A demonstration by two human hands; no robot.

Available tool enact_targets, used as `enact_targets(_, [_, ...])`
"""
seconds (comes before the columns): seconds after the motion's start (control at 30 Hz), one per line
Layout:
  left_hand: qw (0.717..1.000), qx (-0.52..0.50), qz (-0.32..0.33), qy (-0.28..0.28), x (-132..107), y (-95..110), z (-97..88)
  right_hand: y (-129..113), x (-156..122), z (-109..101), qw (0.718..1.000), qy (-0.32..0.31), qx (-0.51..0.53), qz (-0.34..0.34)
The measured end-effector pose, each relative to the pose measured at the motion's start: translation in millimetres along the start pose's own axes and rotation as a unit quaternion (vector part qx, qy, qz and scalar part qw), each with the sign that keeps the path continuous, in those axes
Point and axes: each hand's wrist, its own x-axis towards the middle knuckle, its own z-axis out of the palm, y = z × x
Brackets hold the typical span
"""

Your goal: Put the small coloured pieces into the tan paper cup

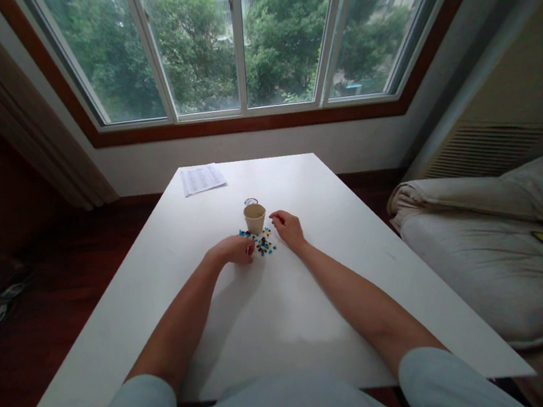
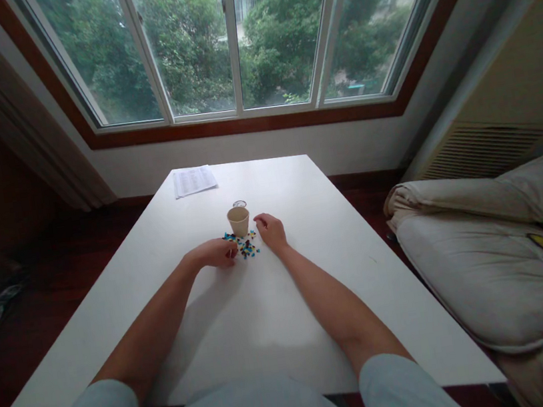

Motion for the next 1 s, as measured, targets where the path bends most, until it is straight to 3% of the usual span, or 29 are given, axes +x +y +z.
enact_targets(0.23, [1.0, 0.012, 0.013, 0.017, 6, -2, 10.0, 4, 6, -10, 1.0, 0.019, -0.005, 0.005])
enact_targets(0.57, [0.997, -0.028, 0.056, 0.039, 4, -3, 0.1, 6, 3, -8, 1.0, 0.008, -0.011, 0.007])
enact_targets(0.7, [0.994, -0.035, 0.039, 0.098, 1, -5, -6.8, 8, 4, -8, 1.0, 0.01, -0.01, 0.009])
enact_targets(0.83, [0.985, -0.121, 0.037, 0.113, -2, -5, -13.9, 10, 4, -8, 1.0, 0.006, -0.011, 0.016])
enact_targets(1.0, [0.955, -0.254, 0.034, 0.147, -1, -7, -16.6, 11, 4, -8, 1.0, 0.001, -0.015, 0.012])
